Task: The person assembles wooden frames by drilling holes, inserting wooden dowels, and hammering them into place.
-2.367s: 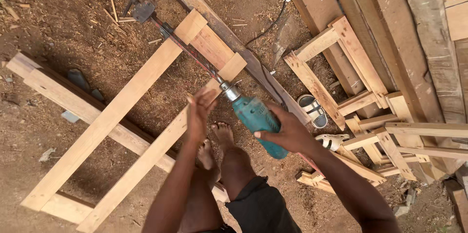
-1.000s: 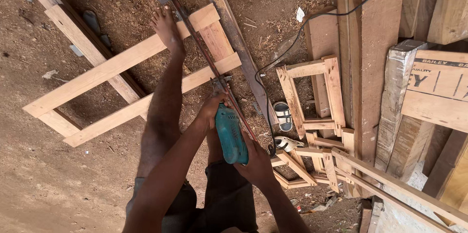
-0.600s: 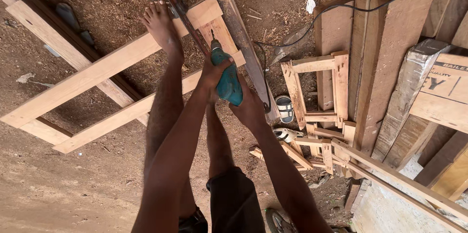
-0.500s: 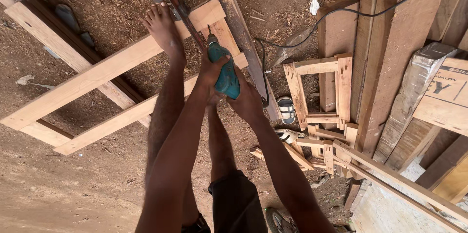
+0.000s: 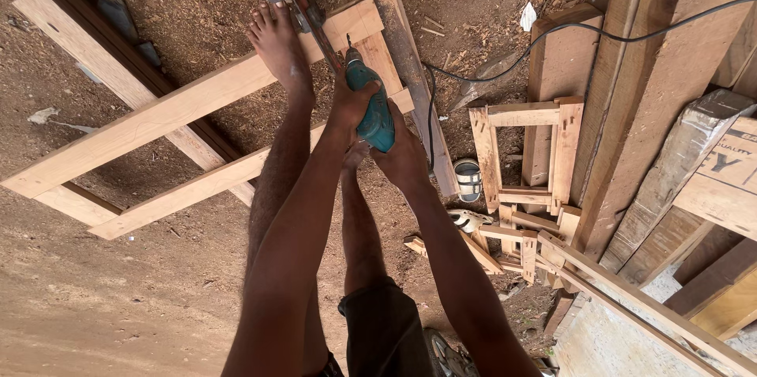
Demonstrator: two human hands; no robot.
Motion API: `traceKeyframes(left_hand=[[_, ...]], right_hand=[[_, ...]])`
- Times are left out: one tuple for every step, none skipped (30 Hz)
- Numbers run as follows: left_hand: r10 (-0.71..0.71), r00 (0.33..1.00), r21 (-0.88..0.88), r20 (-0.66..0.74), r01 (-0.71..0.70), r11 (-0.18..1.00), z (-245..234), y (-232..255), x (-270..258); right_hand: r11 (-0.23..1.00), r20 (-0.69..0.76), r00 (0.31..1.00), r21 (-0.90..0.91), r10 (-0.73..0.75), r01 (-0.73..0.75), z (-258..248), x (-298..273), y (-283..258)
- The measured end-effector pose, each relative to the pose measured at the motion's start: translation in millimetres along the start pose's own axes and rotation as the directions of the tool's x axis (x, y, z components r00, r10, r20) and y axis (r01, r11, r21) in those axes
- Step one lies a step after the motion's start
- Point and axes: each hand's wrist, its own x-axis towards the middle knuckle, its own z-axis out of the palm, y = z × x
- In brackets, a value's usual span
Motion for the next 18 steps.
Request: traceKeyframes(left_hand=[[-0.021,1.000,-0.009,-0.005,0.021,1.000,-0.5,1.2,0.7],[-0.021,1.000,-0.011,-0.008,0.021,1.000,-1.4,1.0,1.9],[-0.009,1.000,0.009,-0.001,0.009,1.000,-1.3,-0.5,4.0],[0.003,1.000,0.030,0.006,-0.003,1.000,-1.2,-3.2,6.8],[0.002,1.000,0.031,0.007,-0.002,1.000,-1.1,-6.7,10.0],[0.010,1.000,0.041,0.007,-0.011,0.999,-1.1,-10.7,13.4],[0.020,1.000,0.049,0.004,-0.020,0.999,-2.2,-14.3,16.6],[0.021,1.000,0.047,0.001,-0.021,0.999,-2.5,-18.0,18.1],[0.118,0.993,0.164,-0.006,-0.116,0.980,-1.2,-19.9,18.3],[0.215,0.977,0.278,-0.002,-0.206,0.938,-0.4,-18.5,17.5],[0.216,0.976,0.279,-0.001,-0.207,0.938,0.6,-17.5,9.6],[0.321,0.946,0.441,0.042,-0.306,0.844,3.3,-18.0,-6.8],[0.408,0.907,0.584,0.104,-0.387,0.714,4.6,-17.1,-27.0],[0.404,0.909,0.585,0.103,-0.383,0.715,3.5,-12.7,-46.3],[0.372,0.912,0.663,0.172,-0.386,0.641,3.1,-6.6,-63.8],[0.333,0.913,0.731,0.236,-0.392,0.558,3.5,0.7,-76.4],[0.333,0.912,0.731,0.239,-0.395,0.557,4.4,8.7,-82.7],[0.372,0.905,0.711,0.204,-0.399,0.579,5.1,14.4,-86.4]], right_hand=[[1.000,-0.001,1.000,-0.005,0.007,-0.007,0.3,1.1,-0.7],[1.000,-0.003,1.000,-0.009,0.014,-0.014,0.6,2.1,-1.4],[1.000,-0.003,1.000,-0.009,0.014,-0.014,1.0,2.3,-1.7],[1.000,-0.011,1.000,-0.003,0.009,-0.009,1.3,1.9,-1.8],[1.000,-0.020,1.000,0.003,0.005,-0.005,1.7,1.3,-1.6],[1.000,-0.021,1.000,0.004,0.006,-0.006,2.3,1.0,-1.2],[1.000,-0.017,1.000,0.015,0.006,-0.006,3.4,1.4,-0.8],[1.000,-0.012,1.000,0.025,0.007,-0.006,4.9,1.4,-0.1],[1.000,-0.013,1.000,0.025,0.004,-0.004,7.2,1.6,0.7],[0.997,-0.018,0.999,0.074,0.033,-0.032,10.4,1.7,1.8],[0.990,-0.021,0.998,0.125,0.065,-0.062,13.9,1.9,3.3],[0.990,-0.022,0.998,0.127,0.064,-0.061,16.1,3.0,6.1],[0.980,-0.034,0.999,0.201,0.005,0.002,18.2,1.2,9.5],[0.960,-0.051,0.997,0.274,-0.053,0.065,20.9,-0.6,12.1],[0.960,-0.051,0.997,0.272,-0.053,0.065,22.6,0.2,13.8],[0.945,-0.047,0.996,0.316,-0.076,0.087,23.6,1.4,13.9],[0.926,-0.045,0.994,0.362,-0.099,0.108,23.5,2.7,12.3],[0.926,-0.048,0.994,0.362,-0.098,0.109,22.7,3.4,9.3]])
